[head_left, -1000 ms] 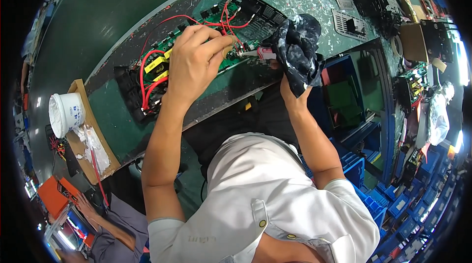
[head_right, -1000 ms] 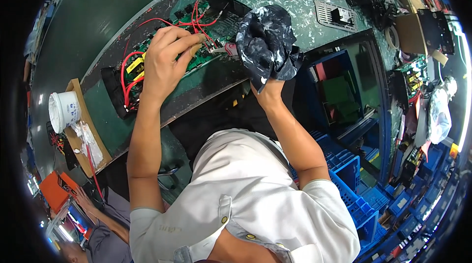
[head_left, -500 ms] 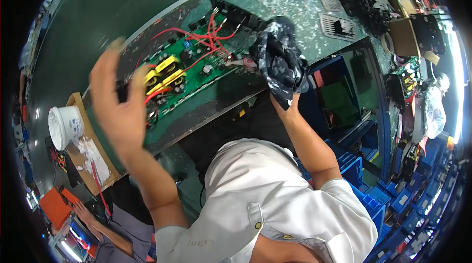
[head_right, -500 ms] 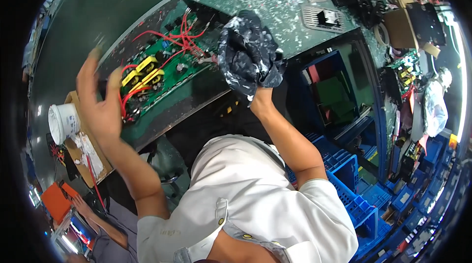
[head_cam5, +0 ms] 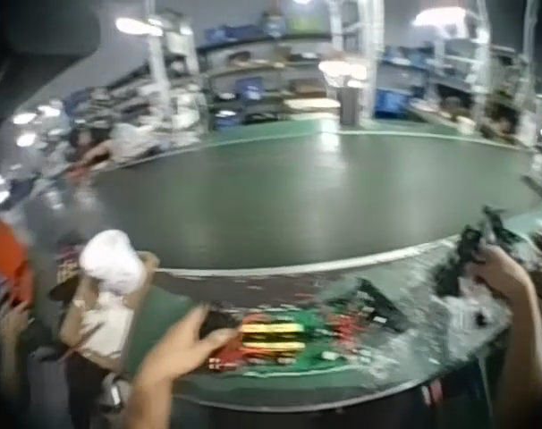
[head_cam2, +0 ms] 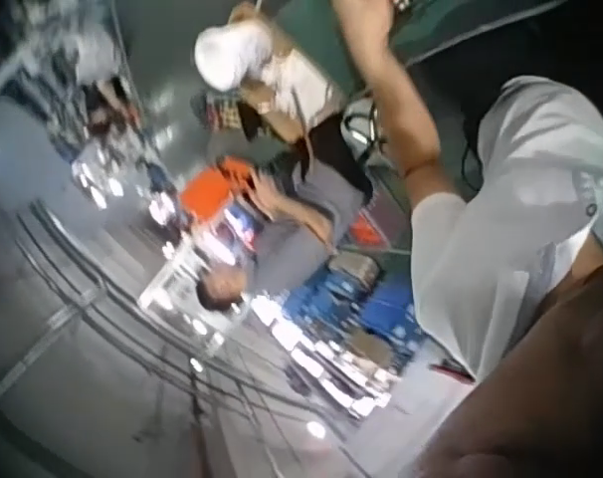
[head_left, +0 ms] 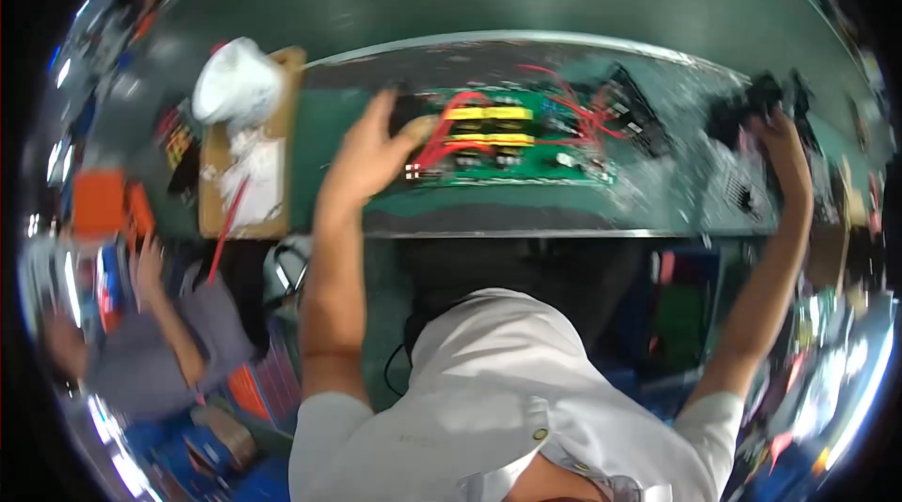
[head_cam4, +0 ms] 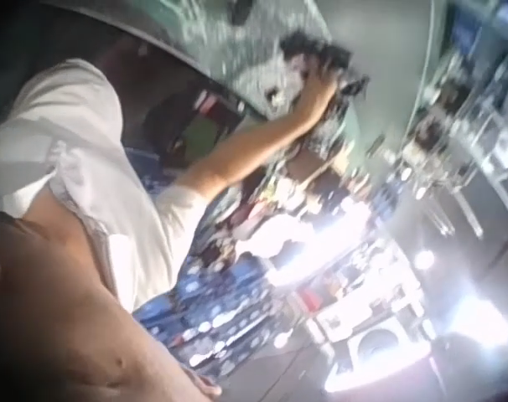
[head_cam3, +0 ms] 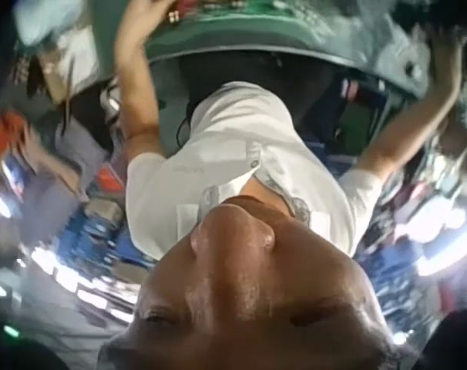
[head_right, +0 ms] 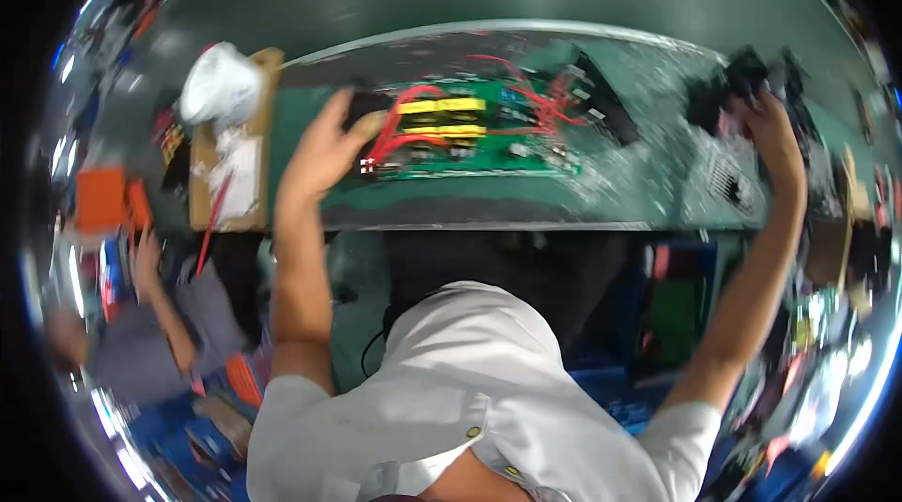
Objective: Assembling electronic components onto a circuit board and applying adhesive.
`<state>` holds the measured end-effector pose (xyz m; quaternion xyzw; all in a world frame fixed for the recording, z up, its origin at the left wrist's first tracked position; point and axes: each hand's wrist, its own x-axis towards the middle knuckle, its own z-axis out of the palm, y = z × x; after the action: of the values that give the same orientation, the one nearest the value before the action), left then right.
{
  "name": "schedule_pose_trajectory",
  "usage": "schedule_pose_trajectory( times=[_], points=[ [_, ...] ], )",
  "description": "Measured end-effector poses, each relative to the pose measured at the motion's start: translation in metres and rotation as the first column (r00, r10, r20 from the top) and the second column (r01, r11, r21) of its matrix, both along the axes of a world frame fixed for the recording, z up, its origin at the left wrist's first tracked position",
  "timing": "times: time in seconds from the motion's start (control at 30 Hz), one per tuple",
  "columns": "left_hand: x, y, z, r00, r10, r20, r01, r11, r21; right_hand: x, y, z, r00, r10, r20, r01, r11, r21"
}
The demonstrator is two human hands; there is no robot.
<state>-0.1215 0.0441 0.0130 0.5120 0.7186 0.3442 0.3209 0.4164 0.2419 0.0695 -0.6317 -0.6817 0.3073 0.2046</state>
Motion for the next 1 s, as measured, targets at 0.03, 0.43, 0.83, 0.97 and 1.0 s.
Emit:
schedule_pose_trajectory(
  times=[0.03, 0.43, 0.83, 0.97, 1.0],
  points=[
    [0.013, 0.009, 0.014, 0.998, -0.059, 0.015, 0.058, 0.998, 0.013, 0.041, 0.021, -0.014, 0.962, 0.086, 0.261, -0.079, 0.996, -0.038],
    [0.005, 0.014, 0.013, 0.972, -0.128, -0.196, 0.094, 0.980, -0.176, -0.129, -0.134, -0.108, 0.936, -0.007, -0.351, 0.185, 0.860, 0.476],
    [0.008, 0.020, 0.016, 0.987, -0.119, -0.107, 0.097, 0.977, -0.189, -0.139, -0.150, -0.119, 0.603, -0.139, -0.786, 0.521, 0.814, 0.256],
    [0.007, 0.025, 0.016, 0.983, -0.127, -0.131, 0.089, 0.962, -0.260, -0.137, -0.150, -0.123, 0.674, -0.156, -0.722, 0.509, 0.807, 0.301],
    [0.007, 0.022, 0.015, 0.977, -0.118, -0.177, 0.075, 0.970, -0.230, -0.140, -0.150, -0.125, 0.681, -0.147, -0.717, 0.508, 0.800, 0.319]
  ],
)
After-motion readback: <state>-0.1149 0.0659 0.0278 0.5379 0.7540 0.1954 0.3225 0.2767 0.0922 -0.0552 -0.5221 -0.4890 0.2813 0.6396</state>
